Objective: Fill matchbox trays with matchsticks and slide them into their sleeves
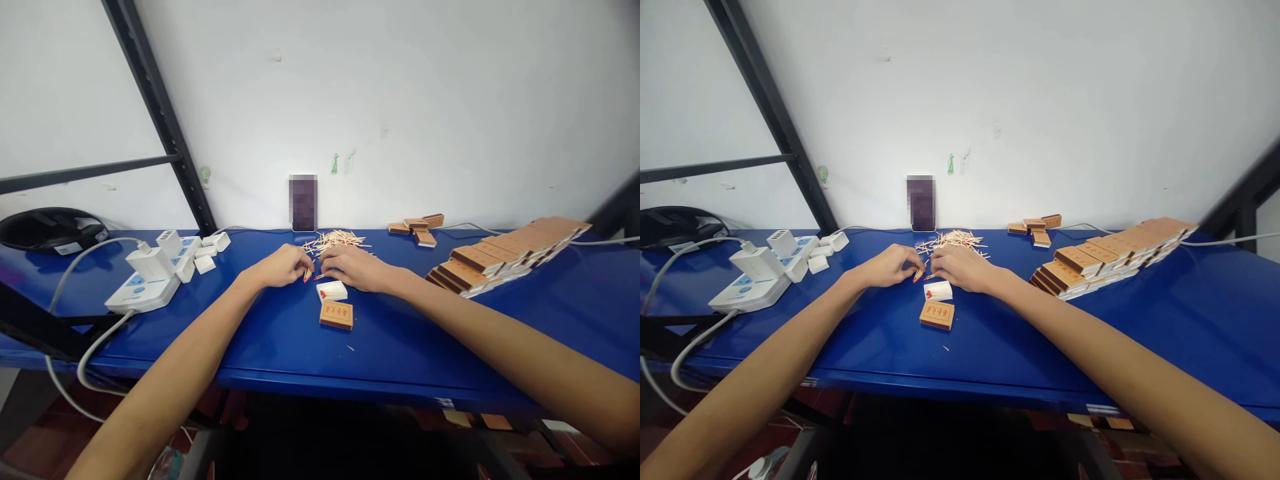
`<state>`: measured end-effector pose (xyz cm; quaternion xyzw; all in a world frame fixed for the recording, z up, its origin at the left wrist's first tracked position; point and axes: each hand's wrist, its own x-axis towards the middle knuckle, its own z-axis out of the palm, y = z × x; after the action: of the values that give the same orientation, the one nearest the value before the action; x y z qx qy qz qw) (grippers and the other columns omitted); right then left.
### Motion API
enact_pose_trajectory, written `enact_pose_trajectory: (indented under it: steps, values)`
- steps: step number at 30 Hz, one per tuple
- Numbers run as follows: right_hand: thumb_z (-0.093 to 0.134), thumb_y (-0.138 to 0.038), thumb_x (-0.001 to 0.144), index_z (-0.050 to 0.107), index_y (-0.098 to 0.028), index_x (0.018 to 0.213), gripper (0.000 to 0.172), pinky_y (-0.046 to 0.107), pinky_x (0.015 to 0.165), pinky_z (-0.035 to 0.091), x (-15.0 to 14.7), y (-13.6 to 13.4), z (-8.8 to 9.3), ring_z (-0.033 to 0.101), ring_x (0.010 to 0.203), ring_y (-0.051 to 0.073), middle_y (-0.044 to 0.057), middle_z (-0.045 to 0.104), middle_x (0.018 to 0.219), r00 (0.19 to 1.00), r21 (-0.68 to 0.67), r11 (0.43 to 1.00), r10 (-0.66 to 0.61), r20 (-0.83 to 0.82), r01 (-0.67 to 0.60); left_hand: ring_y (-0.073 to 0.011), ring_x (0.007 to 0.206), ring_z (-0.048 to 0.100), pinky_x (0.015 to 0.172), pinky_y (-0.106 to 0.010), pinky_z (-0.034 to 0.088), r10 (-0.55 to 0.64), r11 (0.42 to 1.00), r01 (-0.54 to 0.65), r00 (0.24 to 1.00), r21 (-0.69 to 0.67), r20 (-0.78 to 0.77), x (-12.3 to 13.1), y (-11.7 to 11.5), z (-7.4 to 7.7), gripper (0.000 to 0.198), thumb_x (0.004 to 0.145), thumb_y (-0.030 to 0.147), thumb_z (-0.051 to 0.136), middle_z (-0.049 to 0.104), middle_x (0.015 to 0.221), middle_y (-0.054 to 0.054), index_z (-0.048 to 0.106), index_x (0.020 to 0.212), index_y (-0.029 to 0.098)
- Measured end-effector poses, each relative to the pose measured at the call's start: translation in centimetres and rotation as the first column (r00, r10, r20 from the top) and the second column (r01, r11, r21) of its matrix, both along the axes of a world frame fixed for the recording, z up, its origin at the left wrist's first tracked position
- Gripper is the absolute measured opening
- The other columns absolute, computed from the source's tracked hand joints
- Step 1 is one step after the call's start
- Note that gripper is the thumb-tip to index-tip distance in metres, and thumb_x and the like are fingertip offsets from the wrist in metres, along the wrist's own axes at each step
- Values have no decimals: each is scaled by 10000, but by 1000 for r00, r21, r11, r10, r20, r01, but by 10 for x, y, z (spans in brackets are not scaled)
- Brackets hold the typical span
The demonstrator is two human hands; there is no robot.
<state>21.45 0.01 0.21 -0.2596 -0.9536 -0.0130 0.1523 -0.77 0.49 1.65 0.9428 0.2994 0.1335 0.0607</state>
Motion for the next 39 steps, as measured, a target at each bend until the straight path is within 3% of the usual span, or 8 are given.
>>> enact_pose_trajectory:
  steps: [3, 10, 17, 22, 25, 28, 32, 39]
  values:
    - [512, -192, 906, 710, -212, 983, 214, 361, 901, 420, -8, 4, 1, 588, 1028, 216, 79, 670, 1114, 999, -15, 999, 34, -30, -34, -143, 762, 612, 737, -262, 460, 11, 1000, -9, 999, -27, 47, 3, -1, -2, 327, 750, 88, 463, 707, 877, -28, 740, 886, 199]
    - [577, -233, 870, 725, -200, 939, 167, 312, 791, 428, -2, 3, -3, 619, 858, 191, 52, 714, 900, 991, -101, 989, -113, -70, 105, -137, 740, 624, 727, -259, 485, 110, 984, -70, 960, -161, 259, 13, 1, -16, 239, 765, 102, 502, 705, 799, -11, 716, 846, 169]
    - [620, -338, 840, 734, -209, 880, 177, 283, 715, 417, 10, -8, 0, 606, 767, 163, 31, 720, 853, 963, -254, 957, -189, -192, 137, -143, 837, 666, 694, -254, 538, 156, 909, 48, 883, -414, 444, 27, -5, -21, 312, 742, 30, 440, 692, 987, -83, 631, 973, 113]
    - [498, -222, 887, 715, -197, 975, 235, 298, 737, 424, 14, 6, 0, 590, 782, 163, 42, 706, 903, 950, -169, 967, -225, -216, 191, -152, 929, 658, 796, -291, 539, 173, 950, -7, 842, -311, 511, 22, -6, -17, 336, 773, 36, 401, 677, 1029, -92, 613, 1019, 122]
    - [453, -84, 855, 694, -196, 1077, 346, 335, 854, 421, 11, 17, -2, 586, 961, 202, 79, 683, 1013, 988, -34, 990, -142, -68, 140, -150, 858, 632, 803, -300, 514, 170, 985, -158, 886, -64, 431, 13, -5, -12, 257, 786, 110, 482, 671, 958, -64, 654, 974, 143]
    - [425, -34, 842, 702, -167, 1082, 390, 353, 874, 424, 7, 22, -2, 580, 1001, 227, 115, 679, 1016, 992, 30, 994, -109, 66, 107, -160, 770, 602, 746, -302, 481, 169, 979, -189, 961, 76, 221, 6, -6, -7, 182, 819, 242, 541, 662, 846, -45, 693, 876, 161]
    - [452, -77, 861, 727, -169, 977, 312, 357, 837, 439, 10, 19, 1, 608, 939, 229, 108, 696, 976, 980, 48, 986, -166, 113, 162, -180, 777, 596, 723, -304, 448, 141, 987, -144, 989, 64, 47, 3, -10, -4, 253, 848, 345, 545, 669, 864, -53, 726, 890, 173]
    - [517, -160, 863, 699, -183, 883, 185, 313, 744, 438, 20, 13, 6, 623, 857, 202, 77, 711, 928, 964, -130, 955, -258, 71, 265, -178, 802, 571, 738, -297, 422, 58, 998, -57, 998, 34, -1, 10, -14, -6, 317, 913, 340, 473, 644, 894, -59, 723, 1061, 213]
